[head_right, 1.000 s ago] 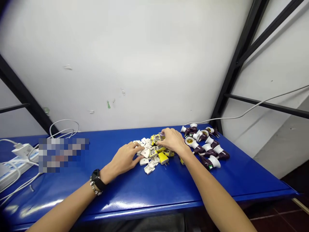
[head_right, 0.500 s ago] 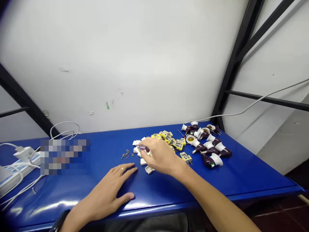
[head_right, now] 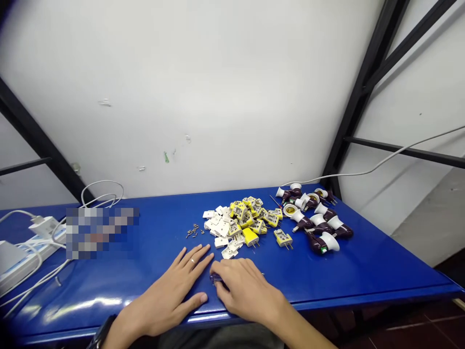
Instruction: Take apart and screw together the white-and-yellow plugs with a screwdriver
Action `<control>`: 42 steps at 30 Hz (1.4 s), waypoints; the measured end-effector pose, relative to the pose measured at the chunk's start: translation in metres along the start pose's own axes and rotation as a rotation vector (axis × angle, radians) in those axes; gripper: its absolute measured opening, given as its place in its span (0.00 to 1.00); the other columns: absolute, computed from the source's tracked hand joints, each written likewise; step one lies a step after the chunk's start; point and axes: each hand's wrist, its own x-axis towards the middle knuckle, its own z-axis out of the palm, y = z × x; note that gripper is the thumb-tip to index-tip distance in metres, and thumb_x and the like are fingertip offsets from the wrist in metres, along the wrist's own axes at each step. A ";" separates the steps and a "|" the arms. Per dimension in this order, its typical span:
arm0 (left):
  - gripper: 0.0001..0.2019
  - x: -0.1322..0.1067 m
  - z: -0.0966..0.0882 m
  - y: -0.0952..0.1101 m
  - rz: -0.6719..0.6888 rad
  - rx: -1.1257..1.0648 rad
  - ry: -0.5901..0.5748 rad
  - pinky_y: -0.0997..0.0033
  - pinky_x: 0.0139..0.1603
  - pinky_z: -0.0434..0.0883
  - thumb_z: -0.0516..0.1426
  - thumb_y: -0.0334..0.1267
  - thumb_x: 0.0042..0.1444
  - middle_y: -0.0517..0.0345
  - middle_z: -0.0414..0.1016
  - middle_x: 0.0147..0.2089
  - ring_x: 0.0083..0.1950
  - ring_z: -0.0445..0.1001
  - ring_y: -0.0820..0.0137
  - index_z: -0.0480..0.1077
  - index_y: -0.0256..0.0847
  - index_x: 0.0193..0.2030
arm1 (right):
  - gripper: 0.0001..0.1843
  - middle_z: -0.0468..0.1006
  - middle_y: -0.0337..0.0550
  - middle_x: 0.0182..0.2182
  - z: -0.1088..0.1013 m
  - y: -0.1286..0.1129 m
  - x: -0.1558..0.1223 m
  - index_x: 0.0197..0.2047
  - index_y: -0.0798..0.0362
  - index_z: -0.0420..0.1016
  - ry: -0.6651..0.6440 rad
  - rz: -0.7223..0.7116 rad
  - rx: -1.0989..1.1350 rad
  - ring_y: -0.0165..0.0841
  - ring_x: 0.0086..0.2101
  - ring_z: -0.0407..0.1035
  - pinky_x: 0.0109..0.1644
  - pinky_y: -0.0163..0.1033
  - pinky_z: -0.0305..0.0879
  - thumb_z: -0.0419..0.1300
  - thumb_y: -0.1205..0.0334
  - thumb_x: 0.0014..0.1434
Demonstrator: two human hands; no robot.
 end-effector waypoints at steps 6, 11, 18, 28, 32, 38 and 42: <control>0.36 0.005 -0.010 0.007 -0.040 -0.010 -0.024 0.38 0.74 0.51 0.48 0.58 0.68 0.45 0.47 0.77 0.77 0.47 0.50 0.48 0.44 0.76 | 0.06 0.80 0.39 0.33 -0.002 -0.003 0.005 0.38 0.50 0.75 0.132 0.103 0.081 0.35 0.33 0.73 0.38 0.37 0.61 0.57 0.66 0.61; 0.32 0.018 -0.031 0.015 -0.025 0.049 -0.020 0.46 0.69 0.62 0.58 0.52 0.64 0.43 0.61 0.72 0.71 0.61 0.51 0.60 0.44 0.71 | 0.16 0.83 0.45 0.36 -0.049 0.017 0.022 0.54 0.50 0.75 0.298 0.296 -0.135 0.40 0.37 0.76 0.39 0.39 0.62 0.56 0.58 0.65; 0.18 0.065 -0.045 0.001 0.023 0.258 0.167 0.57 0.54 0.71 0.56 0.37 0.66 0.48 0.72 0.60 0.58 0.71 0.56 0.67 0.44 0.62 | 0.20 0.81 0.56 0.44 -0.097 0.051 0.058 0.54 0.54 0.74 0.209 0.466 -0.469 0.48 0.46 0.75 0.42 0.41 0.63 0.53 0.51 0.67; 0.12 0.089 -0.030 -0.016 0.062 0.272 0.252 0.61 0.49 0.70 0.52 0.36 0.69 0.48 0.72 0.55 0.53 0.72 0.59 0.69 0.43 0.57 | 0.17 0.82 0.54 0.42 -0.078 0.054 0.077 0.42 0.53 0.80 0.248 0.470 -0.365 0.45 0.44 0.76 0.41 0.40 0.63 0.56 0.50 0.63; 0.11 0.088 -0.028 -0.018 0.049 0.248 0.270 0.60 0.50 0.70 0.55 0.37 0.68 0.48 0.71 0.55 0.55 0.71 0.58 0.69 0.42 0.55 | 0.14 0.82 0.49 0.36 -0.082 0.052 0.078 0.36 0.53 0.79 0.342 0.462 -0.285 0.40 0.39 0.75 0.37 0.38 0.59 0.58 0.53 0.60; 0.11 0.072 -0.037 -0.020 0.023 0.085 0.390 0.59 0.51 0.70 0.54 0.39 0.68 0.50 0.73 0.54 0.53 0.72 0.59 0.67 0.42 0.55 | 0.17 0.78 0.42 0.26 -0.077 0.028 0.054 0.26 0.53 0.73 0.318 0.353 -0.119 0.34 0.29 0.70 0.33 0.37 0.56 0.56 0.52 0.62; 0.13 0.039 -0.037 -0.008 0.015 -0.037 0.448 0.60 0.53 0.71 0.53 0.38 0.68 0.50 0.73 0.54 0.53 0.72 0.61 0.67 0.44 0.58 | 0.15 0.80 0.43 0.27 -0.046 0.006 0.031 0.29 0.53 0.75 0.154 0.279 -0.050 0.34 0.29 0.71 0.32 0.38 0.54 0.56 0.55 0.63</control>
